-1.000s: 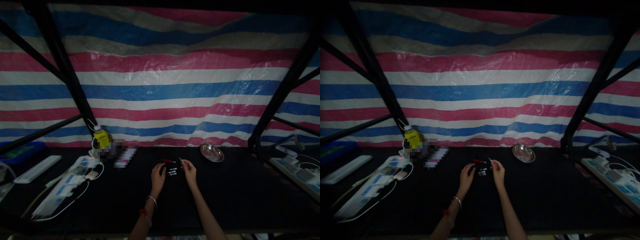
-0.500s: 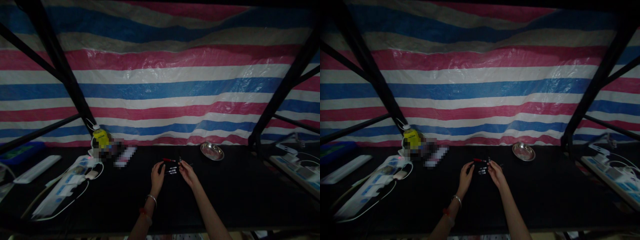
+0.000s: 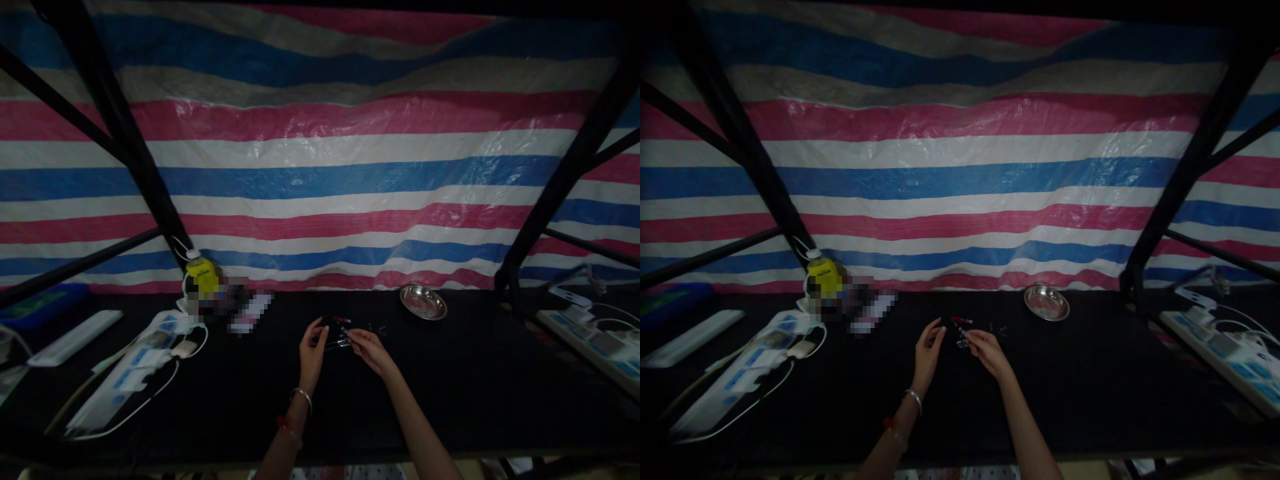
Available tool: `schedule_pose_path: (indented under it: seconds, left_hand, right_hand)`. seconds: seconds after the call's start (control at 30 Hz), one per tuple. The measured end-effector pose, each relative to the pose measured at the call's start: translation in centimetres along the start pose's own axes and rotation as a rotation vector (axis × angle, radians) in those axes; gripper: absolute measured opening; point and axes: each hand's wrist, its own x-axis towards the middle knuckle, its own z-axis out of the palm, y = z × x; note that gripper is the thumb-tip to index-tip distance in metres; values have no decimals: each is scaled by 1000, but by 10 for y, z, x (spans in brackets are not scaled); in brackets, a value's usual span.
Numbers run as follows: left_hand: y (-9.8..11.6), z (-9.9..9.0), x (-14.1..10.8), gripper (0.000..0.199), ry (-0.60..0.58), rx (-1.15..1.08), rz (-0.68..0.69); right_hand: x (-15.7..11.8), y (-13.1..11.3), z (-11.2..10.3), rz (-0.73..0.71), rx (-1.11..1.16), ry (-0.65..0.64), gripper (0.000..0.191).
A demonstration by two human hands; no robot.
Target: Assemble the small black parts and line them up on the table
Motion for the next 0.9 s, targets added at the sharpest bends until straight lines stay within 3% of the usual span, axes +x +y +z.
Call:
schedule_pose_path:
  seconds: [0.23, 0.6, 0.8, 0.9]
  left_hand:
    - [-2, 0, -1, 47, -2, -50, -13]
    - [12, -1, -5, 46, 12, -81, -44]
    - [1, -9, 4, 38, -40, -113, -123]
    - [-8, -18, 12, 36, 29, -189, -165]
  right_hand:
    - [1, 2, 1, -36, -43, -37, 31]
    - [2, 2, -2, -3, -62, -69, 28]
    - [-1, -3, -3, 1, -37, -77, 28]
    - [-2, -8, -7, -25, 34, -68, 33]
